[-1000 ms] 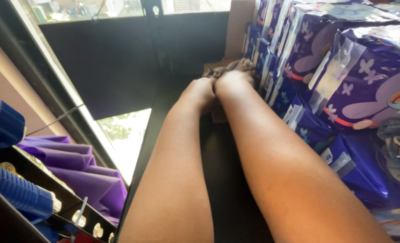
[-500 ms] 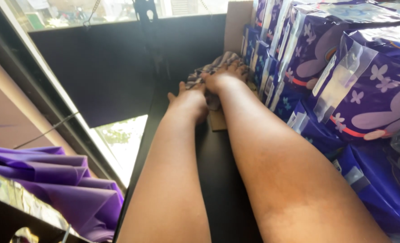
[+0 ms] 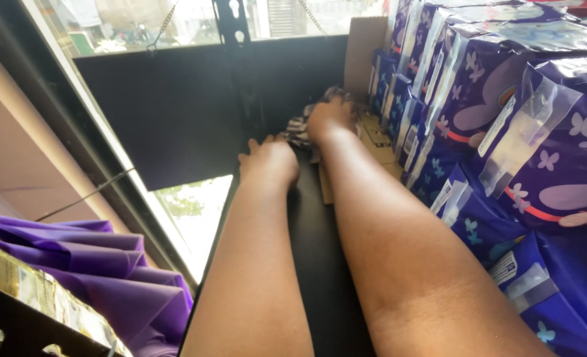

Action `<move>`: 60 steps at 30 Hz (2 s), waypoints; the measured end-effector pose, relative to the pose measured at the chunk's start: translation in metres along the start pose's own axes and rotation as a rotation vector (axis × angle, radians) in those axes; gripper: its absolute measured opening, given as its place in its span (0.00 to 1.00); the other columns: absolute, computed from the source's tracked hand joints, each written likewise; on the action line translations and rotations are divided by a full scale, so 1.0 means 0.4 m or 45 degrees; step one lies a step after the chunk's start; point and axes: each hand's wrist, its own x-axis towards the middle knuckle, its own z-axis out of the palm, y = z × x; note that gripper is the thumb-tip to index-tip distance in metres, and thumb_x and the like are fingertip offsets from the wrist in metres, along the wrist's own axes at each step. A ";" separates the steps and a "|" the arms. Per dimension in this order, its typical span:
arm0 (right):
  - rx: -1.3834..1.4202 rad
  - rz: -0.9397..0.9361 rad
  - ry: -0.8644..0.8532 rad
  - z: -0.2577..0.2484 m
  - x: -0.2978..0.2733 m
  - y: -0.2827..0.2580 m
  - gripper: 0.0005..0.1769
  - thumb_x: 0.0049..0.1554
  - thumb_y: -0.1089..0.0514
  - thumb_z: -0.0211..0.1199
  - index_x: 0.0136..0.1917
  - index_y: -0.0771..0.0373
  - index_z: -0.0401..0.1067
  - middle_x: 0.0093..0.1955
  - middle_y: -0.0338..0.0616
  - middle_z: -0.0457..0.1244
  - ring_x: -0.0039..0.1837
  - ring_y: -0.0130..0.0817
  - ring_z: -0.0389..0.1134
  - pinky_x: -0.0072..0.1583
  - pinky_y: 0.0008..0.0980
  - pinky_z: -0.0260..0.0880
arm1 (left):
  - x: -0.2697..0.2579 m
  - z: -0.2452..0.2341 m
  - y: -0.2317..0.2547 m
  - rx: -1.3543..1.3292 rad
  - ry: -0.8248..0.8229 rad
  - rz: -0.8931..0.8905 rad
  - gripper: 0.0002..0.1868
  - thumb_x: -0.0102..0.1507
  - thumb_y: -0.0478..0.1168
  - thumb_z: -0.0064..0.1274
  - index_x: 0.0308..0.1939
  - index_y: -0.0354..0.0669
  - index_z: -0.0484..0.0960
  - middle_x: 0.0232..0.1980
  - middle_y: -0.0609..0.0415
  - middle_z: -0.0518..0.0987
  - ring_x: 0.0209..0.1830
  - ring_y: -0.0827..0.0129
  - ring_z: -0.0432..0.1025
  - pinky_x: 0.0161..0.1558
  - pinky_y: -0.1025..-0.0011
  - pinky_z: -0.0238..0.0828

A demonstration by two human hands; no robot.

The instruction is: The person cleans a store shelf using a cloth. They wipe a pink basket and the shelf surface, moving items like a green packet and a striped cloth to access the area.

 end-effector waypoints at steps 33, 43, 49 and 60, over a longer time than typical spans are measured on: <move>0.020 -0.524 0.173 -0.052 -0.099 -0.094 0.18 0.60 0.53 0.57 0.63 0.55 0.69 0.70 0.50 0.59 0.73 0.56 0.55 0.69 0.53 0.58 | 0.005 -0.007 0.010 -0.395 0.016 -0.100 0.30 0.69 0.43 0.39 0.77 0.56 0.59 0.82 0.48 0.51 0.83 0.47 0.37 0.77 0.41 0.30; -0.251 -0.264 -0.105 0.078 0.008 -0.051 0.25 0.66 0.50 0.53 0.75 0.53 0.67 0.84 0.58 0.46 0.84 0.72 0.38 0.79 0.68 0.36 | -0.023 -0.045 0.027 -0.389 0.065 0.035 0.23 0.71 0.52 0.42 0.67 0.53 0.78 0.71 0.43 0.73 0.75 0.49 0.62 0.74 0.57 0.57; 0.093 0.162 -0.075 -0.069 -0.083 0.033 0.42 0.59 0.30 0.52 0.77 0.55 0.53 0.82 0.58 0.34 0.81 0.65 0.29 0.75 0.61 0.31 | 0.087 0.087 0.013 -0.518 0.313 0.525 0.30 0.57 0.34 0.51 0.65 0.50 0.75 0.59 0.36 0.76 0.61 0.47 0.70 0.61 0.61 0.66; -0.166 0.277 -0.161 -0.164 -0.130 -0.030 0.39 0.61 0.39 0.60 0.75 0.65 0.60 0.80 0.62 0.44 0.79 0.63 0.44 0.68 0.59 0.61 | -0.008 -0.033 0.030 -0.361 0.456 -0.013 0.19 0.61 0.38 0.48 0.54 0.55 0.85 0.58 0.48 0.80 0.60 0.53 0.74 0.62 0.59 0.67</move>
